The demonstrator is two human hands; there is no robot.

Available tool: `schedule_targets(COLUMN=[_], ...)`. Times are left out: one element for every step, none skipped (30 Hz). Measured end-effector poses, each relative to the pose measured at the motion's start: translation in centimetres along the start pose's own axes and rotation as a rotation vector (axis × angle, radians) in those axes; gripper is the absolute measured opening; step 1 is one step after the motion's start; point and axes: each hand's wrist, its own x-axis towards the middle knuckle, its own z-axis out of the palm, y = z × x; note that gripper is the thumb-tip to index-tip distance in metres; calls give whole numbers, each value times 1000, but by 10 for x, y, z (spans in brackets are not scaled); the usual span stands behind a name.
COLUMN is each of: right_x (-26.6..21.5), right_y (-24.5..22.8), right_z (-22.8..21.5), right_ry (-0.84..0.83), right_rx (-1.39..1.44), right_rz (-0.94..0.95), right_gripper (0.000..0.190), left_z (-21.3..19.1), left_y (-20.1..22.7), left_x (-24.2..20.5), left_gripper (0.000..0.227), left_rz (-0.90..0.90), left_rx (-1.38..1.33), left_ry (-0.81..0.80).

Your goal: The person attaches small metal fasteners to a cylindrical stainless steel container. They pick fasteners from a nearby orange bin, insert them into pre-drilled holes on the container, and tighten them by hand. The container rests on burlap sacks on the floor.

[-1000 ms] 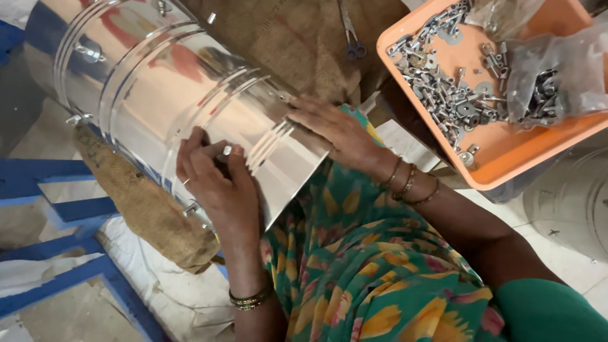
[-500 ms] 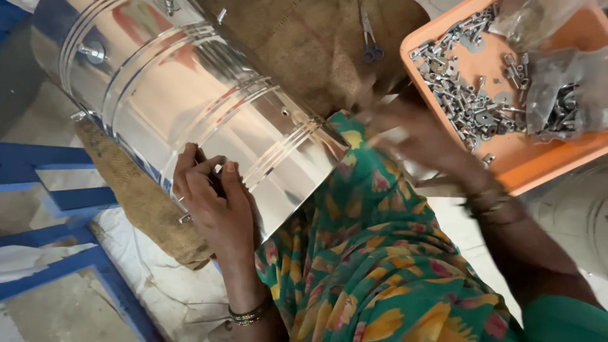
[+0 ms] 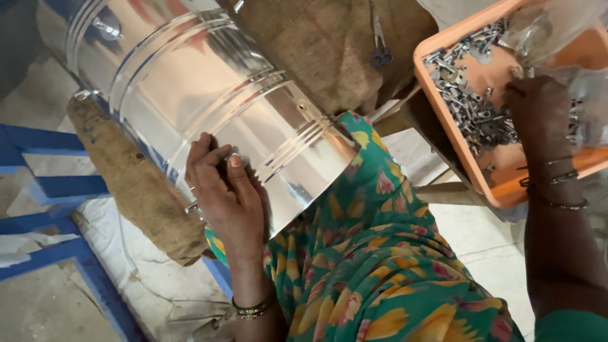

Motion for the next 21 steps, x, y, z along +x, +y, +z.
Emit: schedule_targets(right_x=[-3,-6,-6,-11,-12,-9,-5,3,14,23,33,36,29,20,11,1,-6,-12,-22,-28,-28], right_y=[8,15,22,28,36,40,40,36,24,7,-14,-38,-65,-92,-120,-153,-191,-225,-257,-287,-309], right_z=[10,21,31,39,43,46,46,42,40,32,19,0,-24,-50,-76,-96,-103,-107,-106,-98,-90], right_ry=[-4,-8,-11,-12,-12,-7,-3,-4,-58,-98,-194,-295,-303,-408,-525,-741,-888,-1036,-1150,-1220,-1317], right_rx=[-32,-80,-134,-193,-260,-174,-88,151,361,563,735,901,940,954,970,956,1055,1145,1124,1176,1062], right_rz=[13,36,33,40,21,26,31,58,140,239,393,556,329,236,139,172,29,-116,-219,-357,-284], right_gripper=[16,17,18,19,21,20,20,20,21,23,24,26,17,15,17,29,27,28,28,24,24], left_z=[1,1,2,4,7,9,10,12,14,15,17,17,19,21,21,19,16,15,14,14,15], left_y=[0,0,0,-1,-3,-5,-6,-5,-5,-5,-6,-6,-6,-6,-6,-6,-5,-5,-4,-2,-1], left_x=[-1,-2,-3,-4,-4,-4,-6,-9,-10,-11,-11,-11,-10,-8,-7,-6,-6,-5,-4,-3,-2], left_gripper=[18,21,24,28,31,36,35,34,33,33,34,35,33,32,31,29,27,25,26,28,30], left_rz=[-32,-69,-104,-149,-189,-227,-233,-237,-239,-254,-269,-281,-307,-329,-350,-274,-199,-127,-118,-111,-105], left_rx=[-58,-111,-164,-300,-436,-572,-629,-684,-740,-750,-759,-773,-788,-807,-826,-719,-610,-500,-426,-351,-277], left_ry=[1,11,22,48,75,108,126,148,170,170,171,165,172,176,181,168,154,137,119,101,83])
